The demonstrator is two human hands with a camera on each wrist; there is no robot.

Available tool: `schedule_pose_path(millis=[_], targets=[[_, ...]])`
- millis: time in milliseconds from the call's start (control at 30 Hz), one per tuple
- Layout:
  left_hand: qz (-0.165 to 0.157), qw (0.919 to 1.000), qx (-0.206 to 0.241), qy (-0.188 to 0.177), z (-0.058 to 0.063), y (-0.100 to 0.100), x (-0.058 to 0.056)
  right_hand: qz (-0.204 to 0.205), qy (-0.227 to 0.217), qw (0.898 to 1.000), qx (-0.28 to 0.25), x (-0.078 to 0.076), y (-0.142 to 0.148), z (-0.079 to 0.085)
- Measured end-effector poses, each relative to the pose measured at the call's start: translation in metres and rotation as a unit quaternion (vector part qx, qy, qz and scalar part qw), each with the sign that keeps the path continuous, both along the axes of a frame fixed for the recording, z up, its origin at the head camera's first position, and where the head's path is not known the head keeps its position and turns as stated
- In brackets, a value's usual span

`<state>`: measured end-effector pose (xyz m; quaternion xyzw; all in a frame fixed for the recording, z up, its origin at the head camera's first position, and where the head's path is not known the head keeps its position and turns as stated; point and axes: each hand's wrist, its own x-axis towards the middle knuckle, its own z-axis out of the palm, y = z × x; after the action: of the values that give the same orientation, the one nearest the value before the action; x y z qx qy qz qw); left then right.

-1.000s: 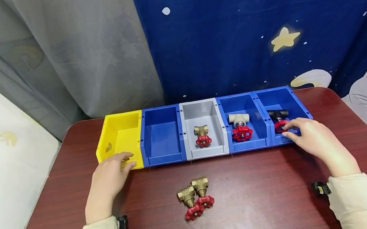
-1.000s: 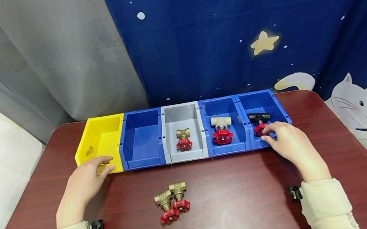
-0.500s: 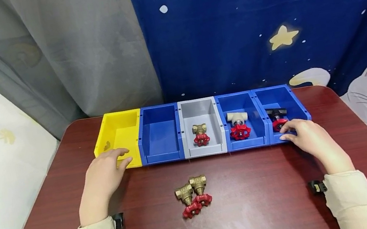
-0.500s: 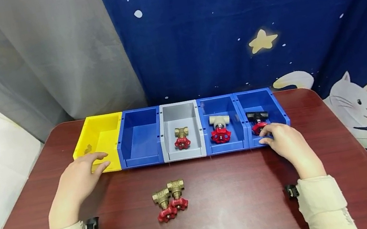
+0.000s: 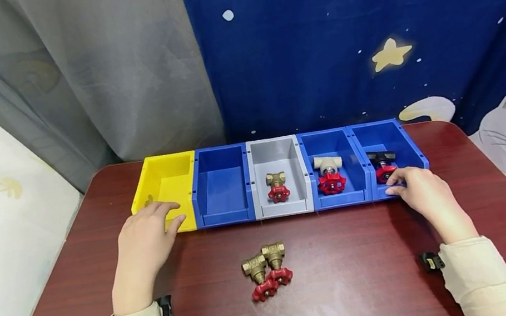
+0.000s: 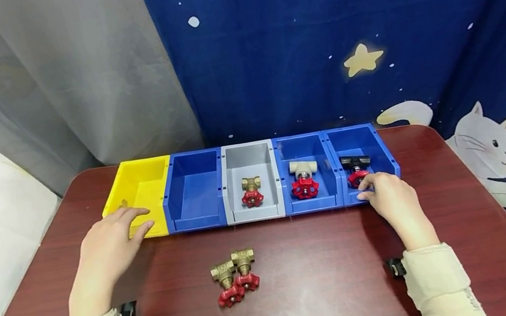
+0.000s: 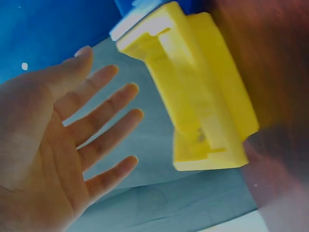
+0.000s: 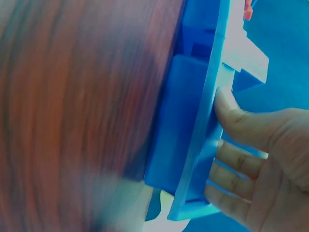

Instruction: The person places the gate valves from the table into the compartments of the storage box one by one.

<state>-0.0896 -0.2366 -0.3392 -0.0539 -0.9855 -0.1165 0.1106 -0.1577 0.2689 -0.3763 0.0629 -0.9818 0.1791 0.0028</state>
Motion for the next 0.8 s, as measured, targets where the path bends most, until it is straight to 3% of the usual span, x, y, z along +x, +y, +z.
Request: schedule_pose_path(millis=[200, 333, 467, 633, 800], targets=[[-0.001, 0.9991, -0.019, 0.037, 0.004, 0.007, 0.009, -0.020, -0.006, 1.000, -0.001, 0.002, -0.005, 0.001], [-0.018, 0.9971, -0.030, 0.067, 0.001, 0.013, 0.015, -0.024, -0.009, 1.000, 0.001, 0.003, -0.008, 0.002], [-0.042, 0.9959, -0.031, 0.074, -0.003, 0.022, 0.017, -0.025, -0.004, 1.000, 0.001, 0.003, -0.008, 0.001], [-0.078, 0.9966, 0.010, 0.025, -0.002, 0.035, 0.019, -0.022, 0.006, 1.000, 0.002, 0.003, -0.007, -0.001], [-0.121, 0.9911, 0.042, -0.034, 0.001, 0.051, 0.024, -0.023, 0.009, 1.000, 0.003, 0.003, -0.007, -0.002]])
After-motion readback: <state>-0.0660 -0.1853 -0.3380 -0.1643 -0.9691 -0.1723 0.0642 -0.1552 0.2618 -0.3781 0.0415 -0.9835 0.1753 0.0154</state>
